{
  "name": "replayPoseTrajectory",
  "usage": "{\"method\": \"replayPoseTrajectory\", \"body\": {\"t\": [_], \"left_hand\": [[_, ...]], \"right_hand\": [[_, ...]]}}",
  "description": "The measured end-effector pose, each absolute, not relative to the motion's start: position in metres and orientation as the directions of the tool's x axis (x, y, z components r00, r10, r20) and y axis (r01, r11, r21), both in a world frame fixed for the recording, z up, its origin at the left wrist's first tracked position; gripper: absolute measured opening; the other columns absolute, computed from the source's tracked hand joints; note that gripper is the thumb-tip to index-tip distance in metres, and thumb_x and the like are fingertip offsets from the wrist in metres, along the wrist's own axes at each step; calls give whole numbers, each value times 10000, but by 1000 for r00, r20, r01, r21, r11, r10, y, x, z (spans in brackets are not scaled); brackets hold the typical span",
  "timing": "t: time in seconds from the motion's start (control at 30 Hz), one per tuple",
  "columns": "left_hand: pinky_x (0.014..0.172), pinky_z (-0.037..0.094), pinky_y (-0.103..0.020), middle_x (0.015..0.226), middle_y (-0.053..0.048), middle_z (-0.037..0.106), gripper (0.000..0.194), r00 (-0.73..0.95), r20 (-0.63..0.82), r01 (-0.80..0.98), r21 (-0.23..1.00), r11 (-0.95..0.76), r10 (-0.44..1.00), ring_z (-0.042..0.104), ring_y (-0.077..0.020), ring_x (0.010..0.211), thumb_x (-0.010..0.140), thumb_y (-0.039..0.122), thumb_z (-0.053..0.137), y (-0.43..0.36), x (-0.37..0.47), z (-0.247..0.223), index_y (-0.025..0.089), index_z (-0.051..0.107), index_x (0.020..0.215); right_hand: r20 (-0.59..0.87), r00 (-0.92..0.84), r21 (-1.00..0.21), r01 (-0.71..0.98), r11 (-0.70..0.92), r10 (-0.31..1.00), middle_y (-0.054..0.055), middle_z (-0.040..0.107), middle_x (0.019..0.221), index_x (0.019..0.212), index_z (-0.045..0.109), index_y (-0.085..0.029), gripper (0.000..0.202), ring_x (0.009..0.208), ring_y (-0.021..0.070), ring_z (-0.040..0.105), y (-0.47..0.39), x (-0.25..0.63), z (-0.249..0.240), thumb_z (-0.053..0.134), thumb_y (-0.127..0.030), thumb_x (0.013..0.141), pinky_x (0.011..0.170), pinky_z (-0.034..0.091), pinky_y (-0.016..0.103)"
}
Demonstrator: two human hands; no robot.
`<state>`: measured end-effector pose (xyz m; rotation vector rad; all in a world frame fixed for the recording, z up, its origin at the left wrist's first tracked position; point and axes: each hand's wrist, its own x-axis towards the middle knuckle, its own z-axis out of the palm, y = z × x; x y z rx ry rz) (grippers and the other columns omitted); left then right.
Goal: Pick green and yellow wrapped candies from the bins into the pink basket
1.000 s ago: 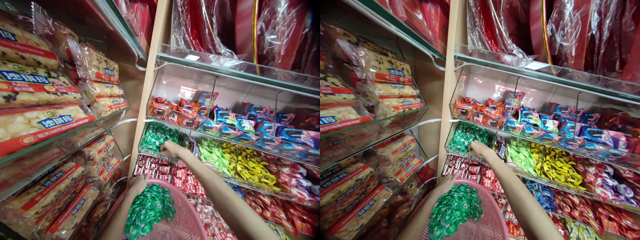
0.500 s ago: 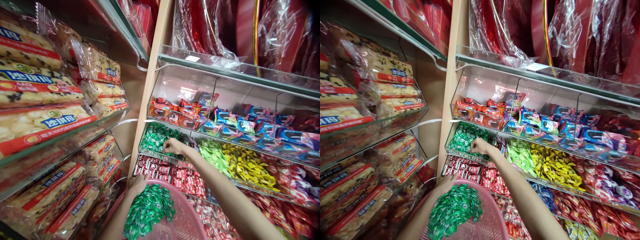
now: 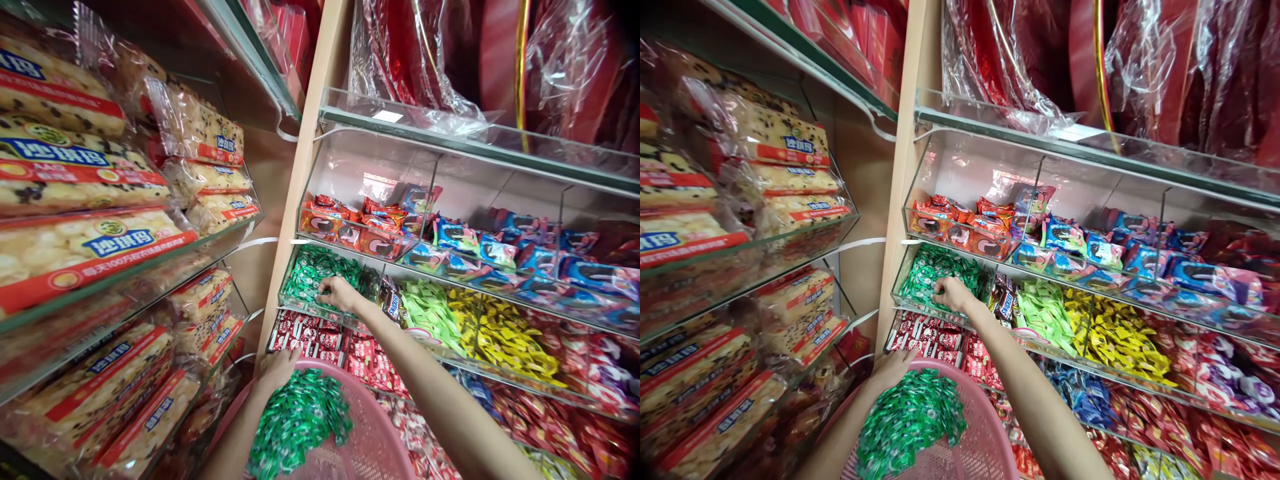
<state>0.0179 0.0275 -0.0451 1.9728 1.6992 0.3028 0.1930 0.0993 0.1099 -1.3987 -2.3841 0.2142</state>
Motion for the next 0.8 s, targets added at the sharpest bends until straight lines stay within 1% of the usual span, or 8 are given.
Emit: {"method": "replayPoseTrajectory", "body": {"t": [0.17,0.23,0.37,0.5,0.53,0.6,0.7,0.8], "left_hand": [[797,407,-384,955,-138,653,766,187,-158,859,505,-84,970,585,-288,933,797,618,38,29,19,-47,184,663,877],[797,406,-391,955,-139,653,777,194,-149,858,506,-94,970,585,-290,930,791,630,31,29,19,-48,186,664,871],[788,408,-397,950,-137,654,792,202,-139,853,512,-104,969,588,-295,920,780,647,21,29,19,-50,190,663,870],[790,408,-395,942,-132,658,786,200,-132,858,503,-108,971,588,-292,922,780,646,25,29,18,-50,193,662,869],[790,408,-396,941,-129,658,785,199,-133,860,499,-108,971,588,-292,921,780,645,25,29,18,-50,195,662,867],[792,406,-396,937,-127,659,783,200,-134,862,495,-109,971,590,-294,916,781,644,26,28,18,-49,197,663,865],[796,406,-384,926,-130,661,786,205,-136,864,490,-114,969,593,-289,909,783,640,27,28,18,-47,190,667,860],[811,400,-381,922,-130,663,778,210,-132,868,482,-122,969,590,-288,922,789,631,34,28,19,-47,188,670,861]], "right_hand": [[236,-440,-301,815,496,867,-27,551,669,868,600,-166,256,578,84,446,99,192,109,643,-252,631,546,326,184],[240,-448,-292,813,504,861,-19,560,683,891,605,-170,264,591,90,462,99,189,108,640,-230,636,553,330,188],[239,-459,-302,803,515,856,-17,558,649,821,619,-167,173,578,93,473,99,185,106,620,-199,651,547,333,192],[243,-458,-336,787,518,855,-21,553,640,800,602,-153,151,584,89,480,100,184,106,611,-192,655,549,346,187],[251,-450,-359,779,514,857,-21,550,639,797,595,-147,149,585,88,479,100,184,107,609,-196,657,551,351,188],[286,-423,-440,739,510,860,-23,540,633,773,579,-138,145,580,86,470,101,184,108,606,-222,657,553,362,192],[363,-358,-609,607,510,860,-25,531,634,724,550,-140,191,571,85,458,101,186,111,615,-300,642,554,378,206],[400,-284,-731,474,490,871,-24,538,646,725,532,-142,277,568,84,466,100,188,114,642,-365,602,559,390,220]]}}
